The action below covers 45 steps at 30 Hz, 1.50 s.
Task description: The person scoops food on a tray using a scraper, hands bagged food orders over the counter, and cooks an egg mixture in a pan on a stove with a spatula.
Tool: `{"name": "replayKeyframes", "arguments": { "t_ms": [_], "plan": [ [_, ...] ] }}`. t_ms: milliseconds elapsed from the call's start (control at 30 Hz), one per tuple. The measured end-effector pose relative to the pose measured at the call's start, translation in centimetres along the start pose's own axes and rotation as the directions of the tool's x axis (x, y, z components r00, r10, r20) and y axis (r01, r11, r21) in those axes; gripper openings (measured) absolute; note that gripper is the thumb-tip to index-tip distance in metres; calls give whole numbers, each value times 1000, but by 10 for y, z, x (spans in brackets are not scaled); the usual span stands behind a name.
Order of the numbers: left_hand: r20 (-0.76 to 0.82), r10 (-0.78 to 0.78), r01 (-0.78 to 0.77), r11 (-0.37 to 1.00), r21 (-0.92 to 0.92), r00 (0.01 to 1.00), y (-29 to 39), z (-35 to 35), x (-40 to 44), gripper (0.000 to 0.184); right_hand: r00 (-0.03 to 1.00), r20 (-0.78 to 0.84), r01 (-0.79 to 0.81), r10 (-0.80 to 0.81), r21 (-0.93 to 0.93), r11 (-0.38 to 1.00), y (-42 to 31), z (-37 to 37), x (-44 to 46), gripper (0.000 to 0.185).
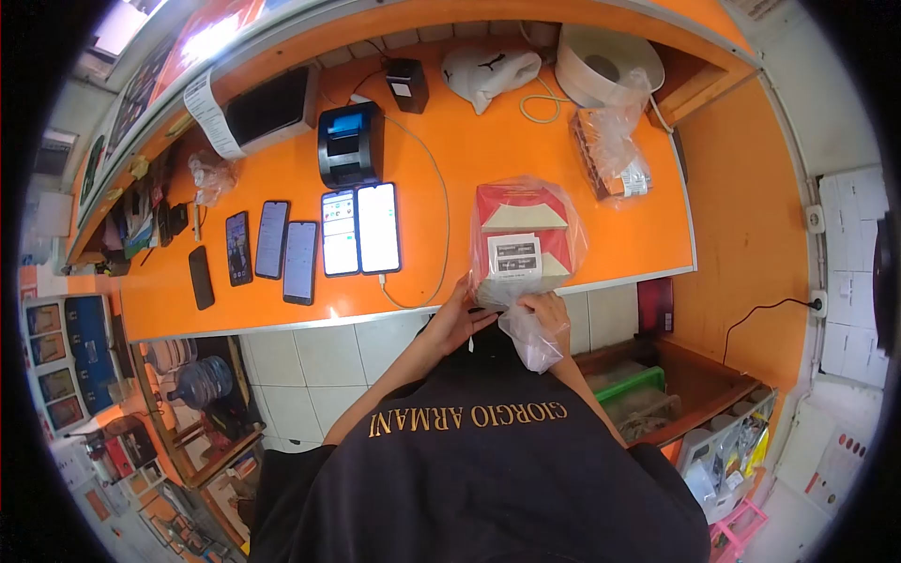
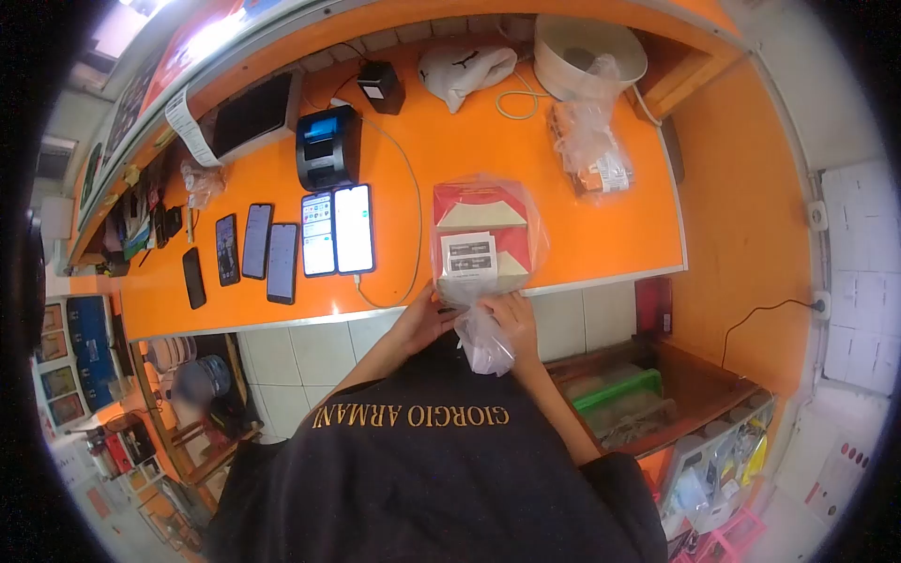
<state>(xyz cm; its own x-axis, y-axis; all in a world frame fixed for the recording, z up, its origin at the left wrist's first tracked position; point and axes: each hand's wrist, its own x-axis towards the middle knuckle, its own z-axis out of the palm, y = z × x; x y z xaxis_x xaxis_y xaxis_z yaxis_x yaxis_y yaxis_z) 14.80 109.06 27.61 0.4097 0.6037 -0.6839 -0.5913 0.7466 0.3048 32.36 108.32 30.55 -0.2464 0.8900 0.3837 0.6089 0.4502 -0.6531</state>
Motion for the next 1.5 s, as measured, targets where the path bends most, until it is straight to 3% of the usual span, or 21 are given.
{"name": "replayKeyframes", "arguments": {
  "t_ms": [100, 300, 467, 533, 567, 633, 667, 700, 800, 833, 867, 900, 967, 1033, 1100, 1200, 1233, 1300, 1367, 1400, 1500],
  "plan": [
    [79, -16, 12, 999, 49, 997, -1, -9, 8, 59, 999, 17, 47, -46, -37, 998, -3, -7, 12, 25],
    [47, -9, 4, 995, 96, 999, 22, 15, -9, 54, 998, -30, 58, -61, -105, 993, -1, -5, 58, 24],
    [102, 99, -105, 993, 60, 990, 32, 25, -13, 54, 988, -157, 4, -6, -7, 1000, 10, 3, 105, 16],
    [127, 177, -183, 982, 42, 976, 41, 35, -17, 54, 974, -209, -23, 91, 309, 951, -2, -13, 137, 10],
    [176, 186, -205, 974, 97, 967, 45, 38, -22, 54, 972, -229, 22, 50, 302, 953, -5, -22, 148, 10],
    [235, 199, -246, 950, 194, 951, 54, 42, -30, 48, 955, -89, 272, -283, -123, 955, -7, -49, 173, 16],
    [217, 249, -309, 898, 312, 944, 61, 50, -40, 38, 933, -115, 324, -341, -143, 935, -17, -67, 193, 16],
    [322, 267, -376, 860, 346, 908, 70, 52, -51, 34, 899, -137, 400, -415, -125, 908, -35, -89, 209, 18],
    [491, 314, -504, 802, 320, 812, 94, 72, -82, 33, 830, -288, 515, -479, 64, 855, -92, -152, 258, 18],
    [483, 354, -554, 744, 374, 801, 100, 77, -89, 33, 896, -296, 419, -330, 322, 849, -103, -166, 283, 15],
    [472, 389, -592, 682, 430, 791, 106, 79, -94, 33, 913, -316, 384, -259, 447, 808, -124, -184, 308, 14],
    [465, 396, -594, 680, 430, 791, 109, 79, -96, 33, 968, -246, 113, -58, 216, 970, -152, -204, 319, 19],
    [386, 469, -607, 610, 509, 794, 109, 77, -99, 33, 954, -143, 282, -262, 145, 948, -146, -239, 382, 27],
    [361, 477, -599, 627, 499, 801, 104, 69, -101, 33, 999, -24, 40, -36, 256, 966, -164, -261, 425, 27],
    [269, 507, -565, 628, 535, 819, 98, 59, -105, 36, 958, -174, 261, -228, 203, 944, -175, -259, 448, 27],
    [123, 513, -499, 707, 501, 850, 85, 37, -109, 37, 956, -83, 289, -280, 114, 951, -125, -257, 526, 25],
    [128, 527, -513, 696, 502, 840, 81, 27, -108, 37, 951, -95, 292, -295, -44, 955, -123, -242, 532, 25],
    [-11, 541, -477, 752, 454, 841, 74, 4, -105, 37, 911, -98, 409, -401, 78, 909, -112, -211, 531, 22],
    [-92, 554, -471, 774, 422, 828, 71, -12, -104, 36, 968, -142, 191, -208, -127, 973, -82, -189, 562, 36],
    [-129, 562, -472, 781, 410, 817, 72, -15, -108, 36, 934, -263, 255, -241, 21, 967, -64, -171, 570, 31],
    [-220, 573, -478, 799, 364, 790, 82, -16, -111, 36, 864, -429, 349, -264, 132, 928, -35, -143, 612, 29]
  ]
}}
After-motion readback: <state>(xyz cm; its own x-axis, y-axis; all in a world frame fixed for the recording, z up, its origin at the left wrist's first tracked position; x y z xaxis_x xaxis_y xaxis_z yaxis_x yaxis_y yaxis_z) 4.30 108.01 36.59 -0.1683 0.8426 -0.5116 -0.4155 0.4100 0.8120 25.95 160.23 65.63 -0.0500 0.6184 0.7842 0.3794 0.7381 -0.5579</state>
